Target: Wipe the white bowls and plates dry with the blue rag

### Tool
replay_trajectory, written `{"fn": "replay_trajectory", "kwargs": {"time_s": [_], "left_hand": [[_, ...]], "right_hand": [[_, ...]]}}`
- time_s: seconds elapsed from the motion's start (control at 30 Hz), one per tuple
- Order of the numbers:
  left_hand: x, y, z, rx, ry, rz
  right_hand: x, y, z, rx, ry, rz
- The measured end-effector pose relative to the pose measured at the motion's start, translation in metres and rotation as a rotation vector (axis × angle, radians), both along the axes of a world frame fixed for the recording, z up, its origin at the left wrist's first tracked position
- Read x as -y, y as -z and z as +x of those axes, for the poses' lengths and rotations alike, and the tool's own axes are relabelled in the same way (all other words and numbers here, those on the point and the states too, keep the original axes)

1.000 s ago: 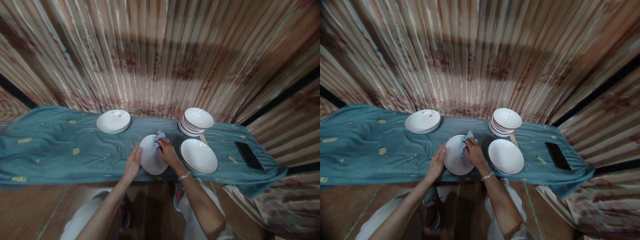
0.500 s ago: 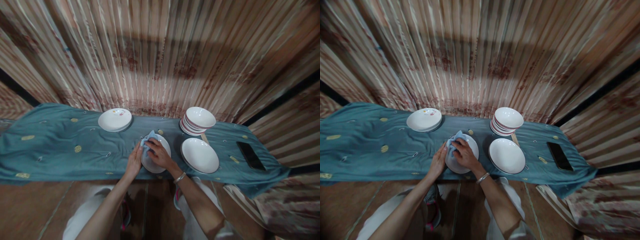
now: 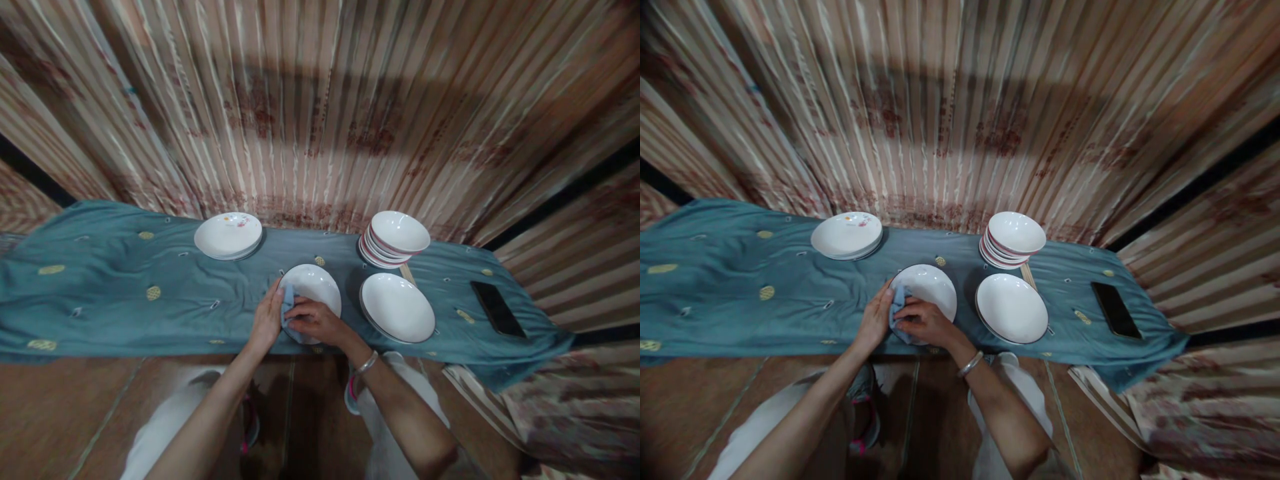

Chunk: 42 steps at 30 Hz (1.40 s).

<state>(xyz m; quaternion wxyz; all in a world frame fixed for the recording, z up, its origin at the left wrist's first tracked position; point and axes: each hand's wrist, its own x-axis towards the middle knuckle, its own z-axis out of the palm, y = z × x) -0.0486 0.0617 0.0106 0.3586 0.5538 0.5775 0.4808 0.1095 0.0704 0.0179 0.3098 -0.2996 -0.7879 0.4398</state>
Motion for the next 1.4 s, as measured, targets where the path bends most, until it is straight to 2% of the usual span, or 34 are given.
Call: {"fn": "replay_trajectory", "kwargs": {"time_s": [0.13,0.3,0.53,0.67,0.8,1.13,1.4], "left_hand": [[0.0,-0.003,0.0,0.0,0.001,-0.003],[0.0,-0.005,0.001,0.018,0.006,-0.001],[0.0,-0.005,0.001,0.022,-0.005,-0.017],[0.0,-0.008,0.002,0.016,-0.019,-0.018],[-0.001,-0.01,0.003,0.014,-0.017,-0.033],[0.0,-0.006,0.0,0.006,-0.002,-0.029],[0.0,-0.004,0.002,0.016,-0.01,-0.036]], "right_hand": [[0.003,-0.006,0.01,0.119,-0.028,-0.054],[0.005,-0.013,0.028,0.331,-0.041,-0.022],[0.0,-0.007,0.045,0.493,0.171,0.072],[-0.005,-0.001,0.044,0.463,0.316,0.115],[-0.011,0.003,0.039,0.362,0.399,0.165],[-0.014,0.004,0.017,0.22,0.367,0.223],[-0.025,0.018,0.007,0.235,0.668,0.192]]}}
